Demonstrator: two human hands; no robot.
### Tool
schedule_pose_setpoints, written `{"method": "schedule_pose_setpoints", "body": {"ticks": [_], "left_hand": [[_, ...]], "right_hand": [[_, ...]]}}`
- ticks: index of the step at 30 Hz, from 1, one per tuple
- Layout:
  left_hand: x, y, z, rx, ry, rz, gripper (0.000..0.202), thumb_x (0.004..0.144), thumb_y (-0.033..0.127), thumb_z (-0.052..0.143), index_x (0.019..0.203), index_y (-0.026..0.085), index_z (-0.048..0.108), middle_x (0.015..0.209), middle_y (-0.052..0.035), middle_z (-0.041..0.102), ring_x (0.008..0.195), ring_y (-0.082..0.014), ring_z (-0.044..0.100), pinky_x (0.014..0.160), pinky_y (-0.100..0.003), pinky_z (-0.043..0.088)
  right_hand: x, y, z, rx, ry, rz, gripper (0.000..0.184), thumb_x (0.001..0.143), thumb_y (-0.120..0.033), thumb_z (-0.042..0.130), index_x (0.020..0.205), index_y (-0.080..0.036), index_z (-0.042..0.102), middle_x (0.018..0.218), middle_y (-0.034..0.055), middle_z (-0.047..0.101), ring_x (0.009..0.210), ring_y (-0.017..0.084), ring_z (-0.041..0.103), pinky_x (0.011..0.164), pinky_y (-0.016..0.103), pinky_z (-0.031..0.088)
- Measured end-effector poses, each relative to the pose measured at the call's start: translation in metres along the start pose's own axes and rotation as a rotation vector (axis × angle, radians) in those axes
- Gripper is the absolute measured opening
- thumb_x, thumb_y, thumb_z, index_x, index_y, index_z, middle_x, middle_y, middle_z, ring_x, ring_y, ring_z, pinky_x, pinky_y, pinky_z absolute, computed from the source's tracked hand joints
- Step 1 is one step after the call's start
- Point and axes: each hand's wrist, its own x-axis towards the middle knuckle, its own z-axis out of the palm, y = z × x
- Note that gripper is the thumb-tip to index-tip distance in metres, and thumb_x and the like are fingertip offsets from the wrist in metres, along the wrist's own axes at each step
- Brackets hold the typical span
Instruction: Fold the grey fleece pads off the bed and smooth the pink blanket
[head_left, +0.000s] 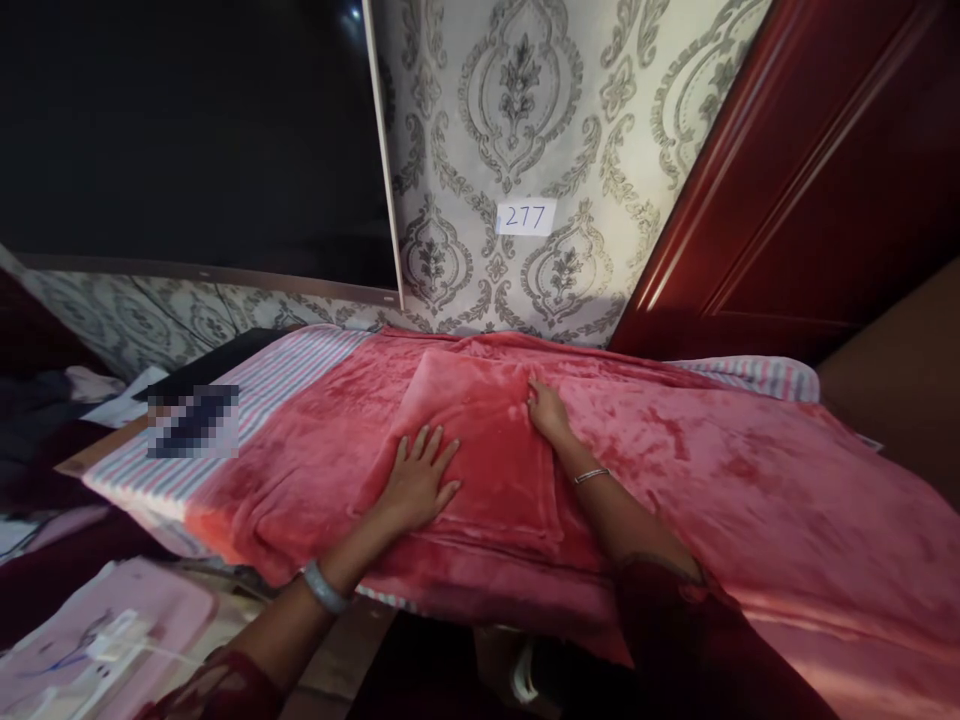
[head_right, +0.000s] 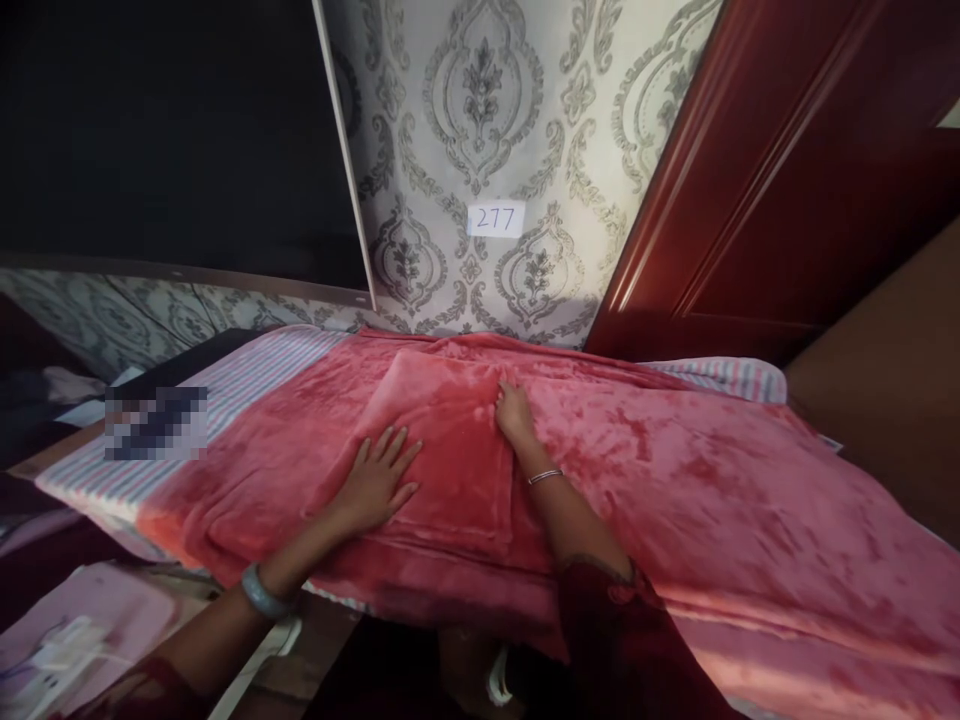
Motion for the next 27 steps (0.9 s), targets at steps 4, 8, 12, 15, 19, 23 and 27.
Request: {"method": "schedule_pose_setpoints", "body": {"ticks": [4, 8, 12, 15, 19, 23, 27], "left_hand": [[0.002, -0.008, -0.007, -0.046, -0.014, 0.062, 0.057, 0.097, 0.047, 0.05, 0.15, 0.024, 0.049, 0.163, -0.0156, 0.037, 0.153, -0.0366, 0.028, 0.119, -0.065, 0.025], [0.053, -0.014, -0.038, -0.106, 0.041, 0.095, 0.049, 0.103, 0.036, 0.035, 0.143, 0.016, 0.055, 0.153, -0.0161, 0.051, 0.145, -0.0281, 0.043, 0.121, -0.048, 0.032], [0.131, -0.008, -0.055, -0.06, -0.038, -0.105, 0.055, 0.102, 0.036, 0.035, 0.15, 0.01, 0.044, 0.161, -0.0199, 0.039, 0.151, -0.0302, 0.033, 0.122, -0.05, 0.029], [0.172, -0.012, -0.044, -0.034, -0.07, -0.205, 0.061, 0.102, 0.042, 0.036, 0.154, 0.012, 0.038, 0.165, -0.0206, 0.03, 0.155, -0.0333, 0.024, 0.122, -0.06, 0.023], [0.187, -0.029, -0.013, 0.014, -0.032, -0.261, 0.066, 0.101, 0.049, 0.034, 0.158, 0.014, 0.034, 0.168, -0.0198, 0.022, 0.157, -0.0327, 0.016, 0.121, -0.067, 0.015], [0.186, -0.039, 0.004, 0.04, -0.03, -0.253, 0.07, 0.1, 0.054, 0.03, 0.16, 0.016, 0.029, 0.169, -0.0166, 0.019, 0.158, -0.0302, 0.014, 0.121, -0.067, 0.017], [0.19, -0.042, 0.004, 0.011, -0.049, -0.26, 0.072, 0.099, 0.057, 0.029, 0.161, 0.018, 0.028, 0.17, -0.015, 0.018, 0.158, -0.0294, 0.013, 0.122, -0.065, 0.017]], "right_hand": [[0.0, -0.017, -0.012, -0.098, 0.019, 0.116, 0.056, 0.089, -0.02, 0.054, 0.145, -0.016, 0.055, 0.142, 0.0215, 0.054, 0.124, 0.036, 0.058, 0.104, 0.049, 0.047], [0.011, -0.052, -0.019, -0.219, 0.02, 0.008, 0.058, 0.094, -0.028, 0.053, 0.15, -0.015, 0.048, 0.159, 0.0209, 0.037, 0.144, 0.037, 0.037, 0.115, 0.053, 0.034], [0.023, -0.075, -0.01, -0.262, -0.057, -0.013, 0.059, 0.103, -0.036, 0.041, 0.158, -0.014, 0.037, 0.164, 0.0173, 0.03, 0.152, 0.032, 0.022, 0.122, 0.055, 0.017], [0.023, -0.068, -0.001, -0.313, -0.133, 0.045, 0.062, 0.105, -0.044, 0.033, 0.16, -0.017, 0.032, 0.167, 0.014, 0.025, 0.155, 0.029, 0.015, 0.123, 0.056, 0.011], [0.02, -0.047, 0.009, -0.331, -0.195, 0.15, 0.068, 0.105, -0.051, 0.025, 0.161, -0.013, 0.031, 0.168, 0.0145, 0.022, 0.155, 0.028, 0.013, 0.123, 0.056, 0.014], [0.02, -0.04, 0.013, -0.331, -0.201, 0.16, 0.072, 0.104, -0.053, 0.025, 0.16, -0.008, 0.031, 0.167, 0.0173, 0.023, 0.155, 0.029, 0.014, 0.123, 0.055, 0.015], [0.02, -0.039, 0.013, -0.32, -0.188, 0.157, 0.072, 0.104, -0.052, 0.026, 0.159, -0.006, 0.033, 0.167, 0.0183, 0.022, 0.155, 0.031, 0.013, 0.123, 0.056, 0.013]]}}
